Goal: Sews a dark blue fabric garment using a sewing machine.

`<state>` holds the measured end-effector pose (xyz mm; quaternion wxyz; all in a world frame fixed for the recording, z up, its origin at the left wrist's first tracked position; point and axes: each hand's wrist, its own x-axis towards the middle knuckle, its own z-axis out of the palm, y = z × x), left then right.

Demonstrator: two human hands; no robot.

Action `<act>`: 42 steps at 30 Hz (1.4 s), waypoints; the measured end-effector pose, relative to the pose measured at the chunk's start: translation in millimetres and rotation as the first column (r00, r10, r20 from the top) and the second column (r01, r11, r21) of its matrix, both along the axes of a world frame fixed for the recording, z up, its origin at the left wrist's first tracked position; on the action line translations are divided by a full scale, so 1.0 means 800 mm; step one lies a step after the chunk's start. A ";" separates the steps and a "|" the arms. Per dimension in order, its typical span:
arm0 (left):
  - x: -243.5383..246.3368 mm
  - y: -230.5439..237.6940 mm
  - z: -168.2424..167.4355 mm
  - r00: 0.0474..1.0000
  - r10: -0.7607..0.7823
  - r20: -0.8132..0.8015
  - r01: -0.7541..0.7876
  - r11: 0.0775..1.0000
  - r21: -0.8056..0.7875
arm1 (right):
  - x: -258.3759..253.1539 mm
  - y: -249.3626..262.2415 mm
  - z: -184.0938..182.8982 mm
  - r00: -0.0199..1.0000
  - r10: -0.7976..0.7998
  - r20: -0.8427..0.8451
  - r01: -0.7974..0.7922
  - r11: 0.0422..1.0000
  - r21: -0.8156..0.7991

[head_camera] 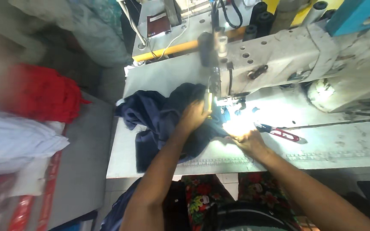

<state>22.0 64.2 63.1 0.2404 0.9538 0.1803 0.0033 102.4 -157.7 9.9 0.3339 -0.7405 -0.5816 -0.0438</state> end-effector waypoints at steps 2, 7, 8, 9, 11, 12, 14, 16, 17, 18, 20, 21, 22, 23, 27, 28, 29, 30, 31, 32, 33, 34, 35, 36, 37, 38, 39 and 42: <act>-0.013 0.006 0.012 0.992 -0.119 -0.035 0.122 0.988 0.092 | 0.001 0.000 0.000 1.000 0.006 -0.001 -0.006 1.000 0.009; -0.058 0.013 0.064 0.934 -0.257 -0.247 0.324 0.902 0.284 | 0.003 -0.002 -0.001 0.999 0.045 -0.010 -0.045 0.999 0.011; -0.066 0.015 0.068 0.932 -0.305 -0.195 0.354 0.881 0.314 | 0.004 -0.001 -0.003 0.999 0.049 -0.013 -0.049 0.999 0.012; -0.074 0.016 0.070 0.929 -0.353 -0.110 0.369 0.867 0.334 | 0.005 -0.001 -0.004 0.998 0.056 -0.024 -0.056 0.998 0.004; -0.088 0.007 0.071 0.903 -0.424 0.070 0.388 0.874 0.292 | 0.005 -0.001 -0.003 0.994 0.085 -0.062 -0.088 0.995 -0.039; -0.093 -0.006 0.076 0.893 -0.434 0.116 0.403 0.888 0.222 | 0.005 -0.002 -0.001 0.991 0.109 -0.084 -0.115 0.991 -0.074; -0.101 -0.051 0.089 0.871 -0.474 0.131 0.464 0.880 0.098 | 0.000 -0.009 0.006 0.980 0.173 -0.095 -0.182 0.979 -0.088; -0.103 -0.097 0.093 0.800 -0.586 0.126 0.595 0.803 -0.044 | -0.012 -0.021 0.015 0.967 0.240 -0.080 -0.245 0.968 -0.051; -0.101 -0.114 0.090 0.772 -0.624 0.117 0.635 0.753 -0.171 | -0.018 -0.029 0.017 0.965 0.255 -0.057 -0.256 0.966 -0.018; -0.097 -0.124 0.085 0.770 -0.630 0.105 0.626 0.712 -0.319 | -0.023 -0.039 0.019 0.964 0.263 -0.046 -0.264 0.965 -0.003; -0.087 -0.129 0.068 0.854 -0.509 0.107 0.488 0.712 -0.506 | -0.032 -0.061 0.020 0.958 0.276 -0.079 -0.278 0.960 -0.028; -0.082 -0.127 0.058 0.910 -0.399 0.112 0.398 0.769 -0.501 | -0.038 -0.072 0.017 0.960 0.263 -0.096 -0.268 0.963 -0.038; -0.076 -0.123 0.042 0.946 -0.297 0.133 0.325 0.850 -0.416 | -0.045 -0.079 0.013 0.966 0.238 -0.103 -0.242 0.970 -0.034; -0.071 -0.116 0.022 0.961 -0.221 0.163 0.260 0.924 -0.280 | -0.051 -0.085 0.008 0.972 0.210 -0.107 -0.213 0.977 -0.024; -0.066 -0.097 -0.041 0.962 -0.118 0.246 0.099 0.991 0.088 | -0.056 -0.092 0.001 0.987 0.143 -0.078 -0.144 0.990 -0.004; -0.070 -0.098 -0.043 0.958 -0.120 0.260 0.087 0.987 0.137 | -0.056 -0.092 0.003 0.988 0.133 -0.080 -0.134 0.991 -0.006; -0.074 -0.098 -0.043 0.954 -0.127 0.272 0.081 0.981 0.175 | -0.056 -0.092 0.004 0.989 0.124 -0.082 -0.125 0.992 -0.008; -0.079 -0.098 -0.041 0.952 -0.135 0.274 0.081 0.976 0.200 | -0.057 -0.093 0.006 0.990 0.116 -0.079 -0.118 0.993 -0.010; -0.082 -0.098 -0.040 0.952 -0.143 0.272 0.085 0.974 0.212 | -0.057 -0.093 0.006 0.991 0.111 -0.071 -0.112 0.994 -0.012; -0.085 -0.098 -0.041 0.949 -0.147 0.280 0.084 0.971 0.224 | -0.058 -0.093 0.006 0.993 0.105 -0.056 -0.105 0.994 -0.008; -0.086 -0.098 -0.043 0.947 -0.144 0.286 0.075 0.968 0.239 | -0.058 -0.093 0.006 0.995 0.096 -0.038 -0.096 0.995 -0.006; -0.086 -0.098 -0.045 0.951 -0.133 0.279 0.063 0.967 0.246 | -0.060 -0.092 0.005 0.996 0.083 -0.019 -0.083 0.996 -0.005; -0.086 -0.098 -0.045 0.957 -0.123 0.261 0.056 0.967 0.247 | -0.061 -0.091 0.004 0.997 0.073 -0.004 -0.073 0.997 -0.004; -0.085 -0.098 -0.044 0.965 -0.114 0.237 0.055 0.968 0.245 | -0.062 -0.091 0.004 0.998 0.068 0.004 -0.068 0.998 -0.001; -0.085 -0.098 -0.045 0.967 -0.115 0.229 0.057 0.967 0.247 | -0.063 -0.091 0.003 0.998 0.063 0.011 -0.063 0.998 -0.001; -0.086 -0.098 -0.046 0.967 -0.115 0.226 0.058 0.968 0.243 | -0.063 -0.092 0.002 0.998 0.057 0.016 -0.057 0.998 -0.001; -0.086 -0.098 -0.046 0.970 -0.107 0.216 0.057 0.972 0.226 | -0.064 -0.092 0.002 0.998 0.053 0.016 -0.053 0.999 -0.001; -0.086 -0.098 -0.050 0.968 -0.094 0.232 0.042 0.975 0.219 | -0.067 -0.092 0.000 0.999 0.038 0.026 -0.038 0.999 -0.005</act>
